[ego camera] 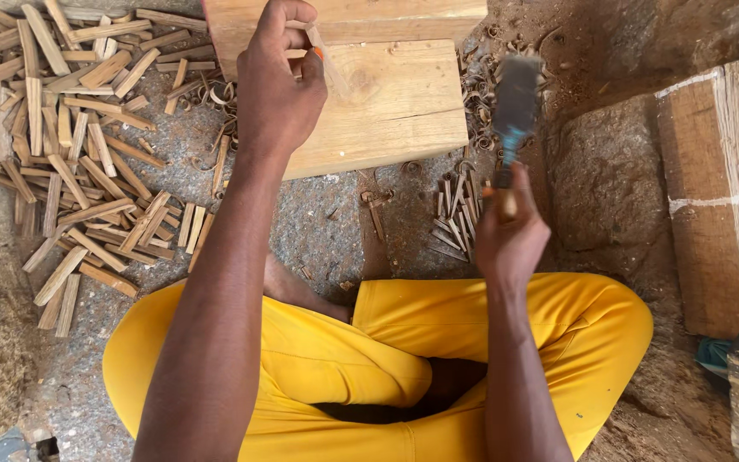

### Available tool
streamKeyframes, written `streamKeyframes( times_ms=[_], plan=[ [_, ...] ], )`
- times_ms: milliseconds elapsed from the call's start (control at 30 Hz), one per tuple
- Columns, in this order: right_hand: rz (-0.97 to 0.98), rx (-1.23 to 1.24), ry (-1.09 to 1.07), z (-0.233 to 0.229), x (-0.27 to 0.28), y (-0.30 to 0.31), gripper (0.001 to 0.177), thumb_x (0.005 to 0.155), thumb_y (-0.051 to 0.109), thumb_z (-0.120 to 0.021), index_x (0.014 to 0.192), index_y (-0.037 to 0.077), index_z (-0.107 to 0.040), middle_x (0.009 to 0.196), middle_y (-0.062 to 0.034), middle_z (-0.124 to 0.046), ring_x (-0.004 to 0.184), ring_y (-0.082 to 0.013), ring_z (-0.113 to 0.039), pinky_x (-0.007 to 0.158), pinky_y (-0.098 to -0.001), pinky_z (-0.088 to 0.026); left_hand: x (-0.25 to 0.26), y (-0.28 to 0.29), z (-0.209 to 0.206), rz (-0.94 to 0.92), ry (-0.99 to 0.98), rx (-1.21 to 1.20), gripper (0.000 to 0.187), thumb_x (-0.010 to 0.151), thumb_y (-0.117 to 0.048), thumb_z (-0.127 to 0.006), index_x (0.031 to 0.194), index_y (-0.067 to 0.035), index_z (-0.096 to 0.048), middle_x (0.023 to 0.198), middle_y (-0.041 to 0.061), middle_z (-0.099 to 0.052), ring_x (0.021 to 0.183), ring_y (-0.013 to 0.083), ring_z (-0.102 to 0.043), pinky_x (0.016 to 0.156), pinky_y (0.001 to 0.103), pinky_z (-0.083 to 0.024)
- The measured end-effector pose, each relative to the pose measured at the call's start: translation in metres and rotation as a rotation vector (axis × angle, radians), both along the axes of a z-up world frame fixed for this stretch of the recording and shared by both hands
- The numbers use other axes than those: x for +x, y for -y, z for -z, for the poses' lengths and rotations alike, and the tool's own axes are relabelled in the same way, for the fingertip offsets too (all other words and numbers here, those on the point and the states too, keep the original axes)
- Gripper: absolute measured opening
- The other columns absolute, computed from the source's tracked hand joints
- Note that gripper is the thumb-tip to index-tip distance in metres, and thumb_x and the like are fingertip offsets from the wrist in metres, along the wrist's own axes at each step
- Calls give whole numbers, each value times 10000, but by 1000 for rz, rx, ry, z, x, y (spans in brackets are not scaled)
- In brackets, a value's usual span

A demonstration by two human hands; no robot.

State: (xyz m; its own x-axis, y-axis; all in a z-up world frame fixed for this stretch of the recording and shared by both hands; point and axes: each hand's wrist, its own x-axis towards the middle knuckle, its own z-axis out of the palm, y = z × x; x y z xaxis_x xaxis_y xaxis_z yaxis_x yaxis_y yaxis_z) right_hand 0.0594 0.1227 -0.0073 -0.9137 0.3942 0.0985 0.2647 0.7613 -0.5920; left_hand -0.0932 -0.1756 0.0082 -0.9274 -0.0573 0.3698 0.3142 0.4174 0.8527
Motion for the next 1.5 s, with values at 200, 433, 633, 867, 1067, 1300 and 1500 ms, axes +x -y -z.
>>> streamKeyframes(
  times_ms=[200,433,633,867,1067,1300,1500],
  plan=[
    [-319,321,-158,13,11,60,250,1083,276,-722,1322,337,-684,866,-106,-746,516,-70,-556,407,-243,-404,-1,6,-8,-88,100,-52,350,1001,23,-665,1311,-129,-602,1104,106,-793,904,186,-795,719,309,-671],
    [-326,436,-151,24,-4,83,400,1004,330,-738,1384,439,-676,1085,-170,-736,517,-92,-516,367,-202,-392,-1,13,-9,-92,66,-12,299,1016,10,-684,1287,-92,-609,1122,131,-786,952,205,-812,762,314,-679],
    [-171,497,-129,19,-6,61,431,990,302,-777,1381,433,-654,1126,-189,-736,455,-73,-482,324,-216,-396,-2,12,-8,-129,106,-84,229,970,-51,-764,1157,-92,-639,1063,95,-807,948,168,-818,752,310,-669],
    [-10,251,12,-20,1,22,460,1013,212,-705,1467,190,-639,819,-124,-748,509,-46,-510,376,-214,-392,-3,4,-5,-107,-14,-342,182,889,-114,-855,961,-80,-692,969,87,-805,898,203,-785,722,358,-634],
    [-94,-214,-8,-32,29,39,418,1041,174,-613,1439,53,-571,1163,-122,-686,430,-33,-592,379,-246,-449,15,-15,10,-8,202,-552,117,946,-94,-787,1057,-80,-755,983,113,-777,773,172,-754,592,324,-624],
    [-149,-300,133,-23,45,63,483,1022,225,-640,1473,69,-565,665,-124,-746,495,-90,-624,420,-337,-487,20,-25,19,146,260,-804,138,996,-177,-778,1097,-84,-789,994,101,-787,809,175,-733,760,389,-618],
    [-164,-281,171,-20,36,62,516,1028,269,-628,1498,85,-517,683,-101,-744,489,-89,-647,435,-333,-510,13,-15,16,214,193,-648,377,924,-157,-771,1289,-78,-716,1262,152,-706,1040,270,-695,966,434,-544]
  ],
)
